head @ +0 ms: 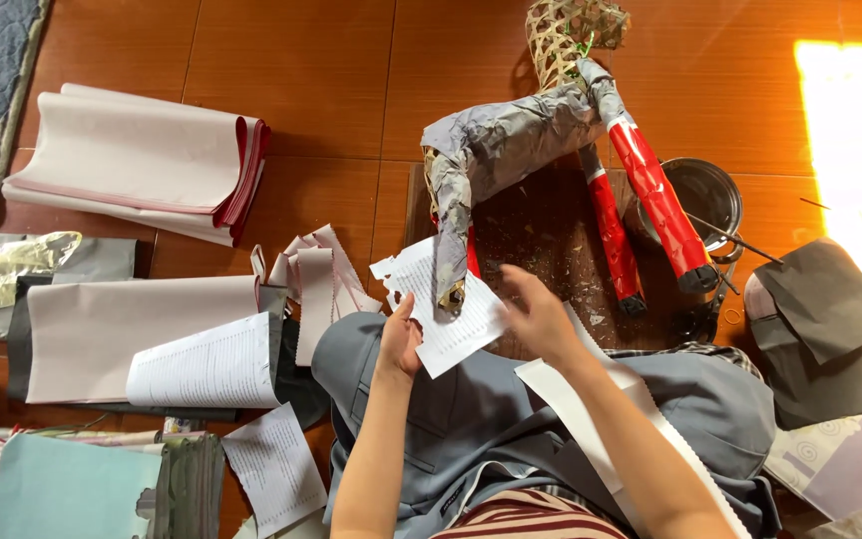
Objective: Wrapping a giraffe-shaped craft object with paper and red tape
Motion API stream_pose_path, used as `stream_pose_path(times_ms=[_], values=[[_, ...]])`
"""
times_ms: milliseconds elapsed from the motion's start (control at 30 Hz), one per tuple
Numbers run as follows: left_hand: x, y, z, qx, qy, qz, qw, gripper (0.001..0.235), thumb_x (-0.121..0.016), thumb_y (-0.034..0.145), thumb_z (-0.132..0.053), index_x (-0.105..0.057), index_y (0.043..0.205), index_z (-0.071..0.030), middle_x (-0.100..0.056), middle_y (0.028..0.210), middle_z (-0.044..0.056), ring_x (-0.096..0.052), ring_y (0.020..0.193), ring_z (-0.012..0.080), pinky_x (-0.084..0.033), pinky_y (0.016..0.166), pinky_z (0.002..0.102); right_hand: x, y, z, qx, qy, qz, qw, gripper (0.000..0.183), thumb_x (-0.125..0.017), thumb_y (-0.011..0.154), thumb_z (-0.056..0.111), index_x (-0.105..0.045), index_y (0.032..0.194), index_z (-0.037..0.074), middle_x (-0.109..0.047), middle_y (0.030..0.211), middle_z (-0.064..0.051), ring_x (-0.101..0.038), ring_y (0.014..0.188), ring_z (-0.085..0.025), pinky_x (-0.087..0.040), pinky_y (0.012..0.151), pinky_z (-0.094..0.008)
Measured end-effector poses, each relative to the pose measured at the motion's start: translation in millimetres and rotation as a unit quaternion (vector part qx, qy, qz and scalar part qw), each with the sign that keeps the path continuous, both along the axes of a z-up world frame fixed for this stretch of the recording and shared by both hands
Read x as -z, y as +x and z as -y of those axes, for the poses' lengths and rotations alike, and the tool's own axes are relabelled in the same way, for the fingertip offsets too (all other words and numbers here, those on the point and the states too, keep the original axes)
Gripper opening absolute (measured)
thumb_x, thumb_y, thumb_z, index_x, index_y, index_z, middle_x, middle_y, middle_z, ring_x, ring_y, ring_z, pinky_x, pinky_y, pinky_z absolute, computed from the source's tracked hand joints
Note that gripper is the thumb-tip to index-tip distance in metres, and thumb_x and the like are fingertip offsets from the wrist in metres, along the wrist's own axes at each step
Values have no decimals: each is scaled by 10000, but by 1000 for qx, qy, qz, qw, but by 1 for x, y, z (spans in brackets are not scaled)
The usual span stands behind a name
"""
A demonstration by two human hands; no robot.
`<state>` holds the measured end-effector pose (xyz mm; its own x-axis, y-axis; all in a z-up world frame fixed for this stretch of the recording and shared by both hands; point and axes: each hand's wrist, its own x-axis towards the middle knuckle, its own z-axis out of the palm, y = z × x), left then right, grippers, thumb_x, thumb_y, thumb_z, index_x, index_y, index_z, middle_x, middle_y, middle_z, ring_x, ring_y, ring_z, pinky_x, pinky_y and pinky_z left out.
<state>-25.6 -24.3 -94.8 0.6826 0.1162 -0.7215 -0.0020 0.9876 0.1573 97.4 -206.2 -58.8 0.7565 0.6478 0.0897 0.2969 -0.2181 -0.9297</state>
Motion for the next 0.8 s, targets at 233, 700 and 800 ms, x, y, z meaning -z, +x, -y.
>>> stream_pose_path(times_ms=[233,700,800], values=[[-9,12,-4,-26,-61,64,996,549,-508,999,-363,-535,1288,103,-565,1251,351,-607,1092,470,-512,882,598,5,-33,-19,-85,-11,407,909,125,-733,786,206,-652,881,198,-608,1235,-41,-538,1241,-239,-263,1121,-491],[1,33,32,-11,337,-68,939,769,-862,788,-190,-409,1363,47,-566,1198,200,-610,953,264,-594,784,458,8,7,-63,124,-101,-106,982,117,-752,832,263,-663,883,207,-727,792,-37,-718,784,-174,-547,673,-310],[4,38,34,-25,340,-82,936,756,-878,764,-181,-441,1328,65,-586,1140,177,-600,918,237,-595,757,434,-13,21,-68,99,-148,-143,974,366,-747,803,343,-571,1095,209,-711,963,-129,-682,965,-294,-530,813,-408]])
